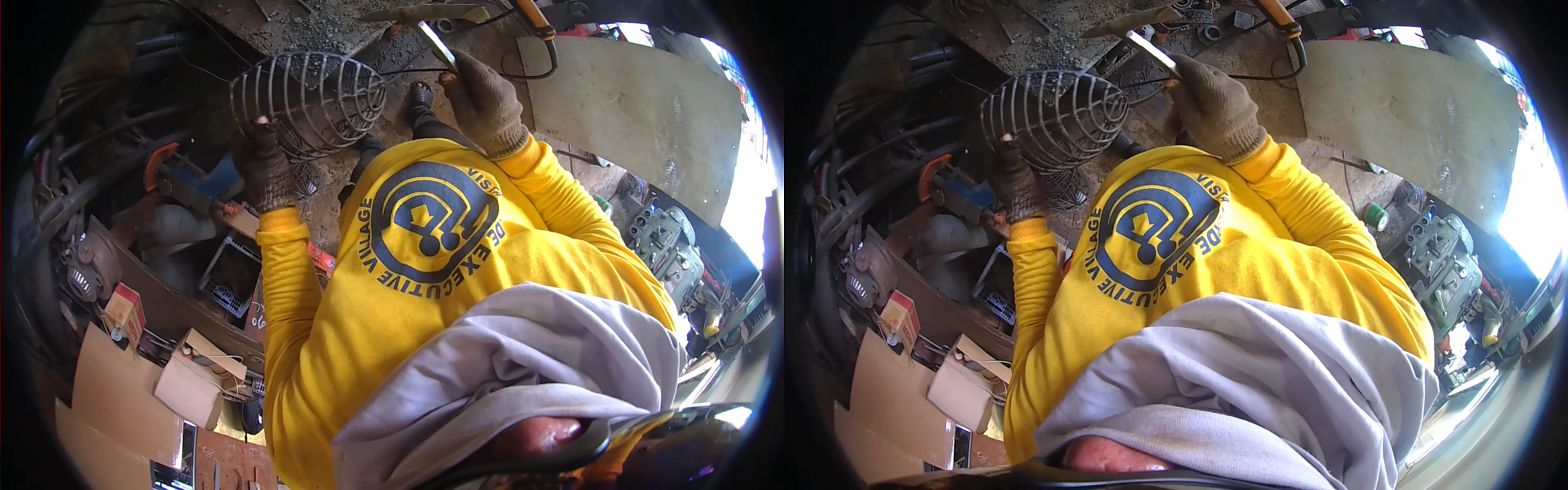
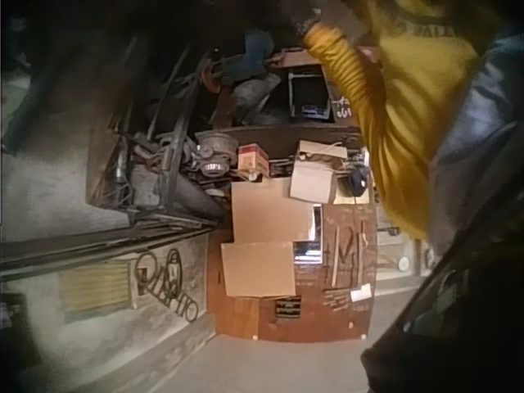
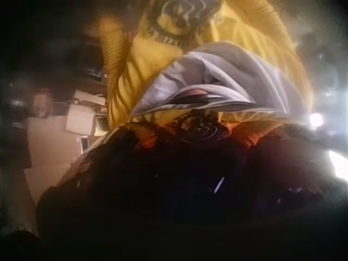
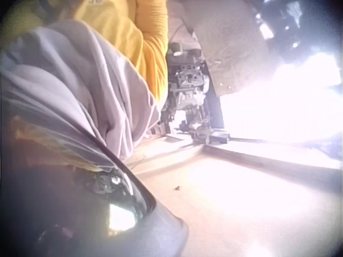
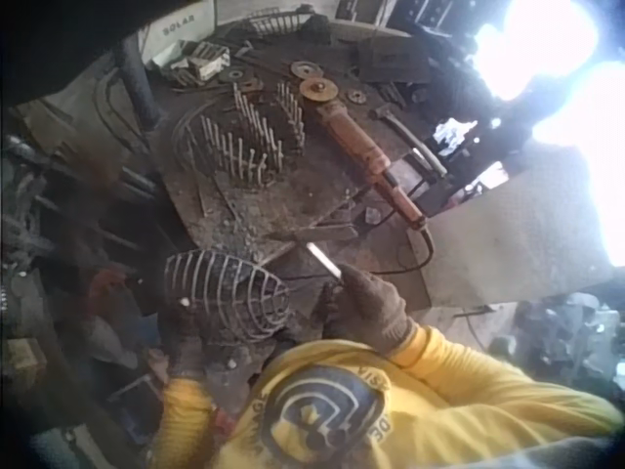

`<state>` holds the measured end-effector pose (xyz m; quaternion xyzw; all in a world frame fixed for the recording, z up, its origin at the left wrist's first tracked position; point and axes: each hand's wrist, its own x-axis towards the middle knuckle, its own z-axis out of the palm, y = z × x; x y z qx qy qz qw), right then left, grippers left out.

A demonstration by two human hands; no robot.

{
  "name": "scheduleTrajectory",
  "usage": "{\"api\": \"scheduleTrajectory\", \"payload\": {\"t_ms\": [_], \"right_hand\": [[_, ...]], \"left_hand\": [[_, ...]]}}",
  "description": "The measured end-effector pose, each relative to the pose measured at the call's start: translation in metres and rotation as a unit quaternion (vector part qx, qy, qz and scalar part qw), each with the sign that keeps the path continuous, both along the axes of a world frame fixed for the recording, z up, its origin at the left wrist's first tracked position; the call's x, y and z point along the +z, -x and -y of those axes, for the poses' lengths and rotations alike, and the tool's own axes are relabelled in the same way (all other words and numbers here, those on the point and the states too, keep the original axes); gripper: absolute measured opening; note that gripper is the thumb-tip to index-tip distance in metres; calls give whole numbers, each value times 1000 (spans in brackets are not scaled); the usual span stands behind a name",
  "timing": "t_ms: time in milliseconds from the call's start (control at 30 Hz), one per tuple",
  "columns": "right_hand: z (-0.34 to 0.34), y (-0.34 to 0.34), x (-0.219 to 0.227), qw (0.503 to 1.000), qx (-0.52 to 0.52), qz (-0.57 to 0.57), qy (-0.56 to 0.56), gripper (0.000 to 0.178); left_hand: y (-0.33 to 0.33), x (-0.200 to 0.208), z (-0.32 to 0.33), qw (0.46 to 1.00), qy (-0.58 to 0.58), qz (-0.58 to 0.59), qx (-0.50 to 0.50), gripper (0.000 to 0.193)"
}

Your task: The person welds a wire mesh dome onto a metal base, using a hammer to shape the wire and a welding rod to join the pieces.

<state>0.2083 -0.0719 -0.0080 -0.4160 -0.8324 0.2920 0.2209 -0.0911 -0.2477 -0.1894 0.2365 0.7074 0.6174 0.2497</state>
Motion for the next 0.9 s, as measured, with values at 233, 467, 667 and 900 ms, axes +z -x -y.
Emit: {"api": "scheduleTrajectory", "payload": {"t_ms": [233,467,667,900], "right_hand": [[1,3,-3,997,55,-13,-60,37],[4,9,-17,994,92,-9,-52,42],[7,8,-4,995,88,9,-56,45],[7,6,-5,997,58,36,-36,42]], "left_hand": [[-9,32,-9,926,180,-333,-7,25],[-9,32,-7,971,150,-189,-3,56],[-10,44,-9,977,188,-100,3,54],[-22,60,-16,958,185,-216,32,32]]}}
